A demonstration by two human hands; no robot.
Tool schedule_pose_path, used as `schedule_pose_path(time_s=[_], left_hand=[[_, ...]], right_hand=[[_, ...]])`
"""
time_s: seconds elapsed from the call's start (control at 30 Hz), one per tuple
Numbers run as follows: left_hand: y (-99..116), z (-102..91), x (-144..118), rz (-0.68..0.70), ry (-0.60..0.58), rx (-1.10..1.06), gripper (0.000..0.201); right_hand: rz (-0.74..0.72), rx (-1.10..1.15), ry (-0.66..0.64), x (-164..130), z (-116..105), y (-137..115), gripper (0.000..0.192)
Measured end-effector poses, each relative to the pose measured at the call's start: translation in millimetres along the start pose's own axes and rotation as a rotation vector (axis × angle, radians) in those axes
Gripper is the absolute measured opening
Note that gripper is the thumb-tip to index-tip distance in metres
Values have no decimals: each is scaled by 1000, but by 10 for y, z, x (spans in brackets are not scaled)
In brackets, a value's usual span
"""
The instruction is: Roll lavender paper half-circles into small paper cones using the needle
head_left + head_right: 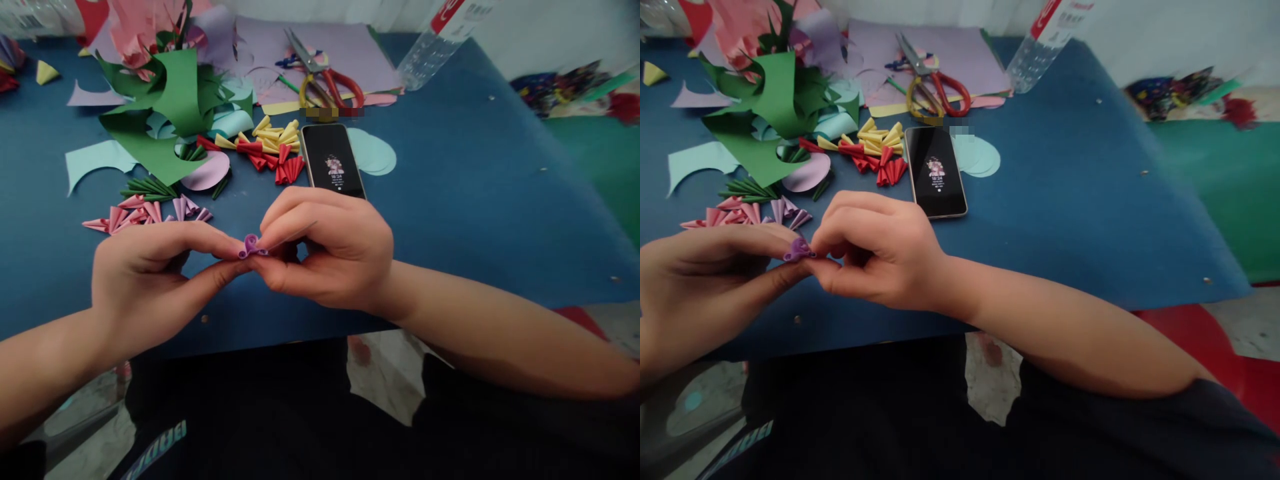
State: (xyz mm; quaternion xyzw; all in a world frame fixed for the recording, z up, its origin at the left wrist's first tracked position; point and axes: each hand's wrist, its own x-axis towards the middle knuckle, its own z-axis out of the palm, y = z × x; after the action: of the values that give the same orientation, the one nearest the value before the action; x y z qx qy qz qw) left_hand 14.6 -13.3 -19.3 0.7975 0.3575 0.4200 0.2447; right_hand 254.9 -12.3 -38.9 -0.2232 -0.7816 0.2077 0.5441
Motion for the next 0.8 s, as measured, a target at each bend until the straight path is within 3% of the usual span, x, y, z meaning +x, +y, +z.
schedule_pose_path(time_s=[0.3, 0.4, 0.5, 0.8], left_hand=[[-3, -41, 10, 83, -94, 25, 5], [3, -61, 12, 84, -143, -4, 15], [14, -53, 13, 58, -123, -13, 20], [-22, 8, -1, -16, -52, 24, 10]], right_hand=[[-32, -43, -64, 8, -49, -55, 8], [-49, -39, -54, 11, -46, -52, 9], [-58, -34, -32, 14, -37, -59, 12], [9, -73, 20, 48, -39, -60, 12]])
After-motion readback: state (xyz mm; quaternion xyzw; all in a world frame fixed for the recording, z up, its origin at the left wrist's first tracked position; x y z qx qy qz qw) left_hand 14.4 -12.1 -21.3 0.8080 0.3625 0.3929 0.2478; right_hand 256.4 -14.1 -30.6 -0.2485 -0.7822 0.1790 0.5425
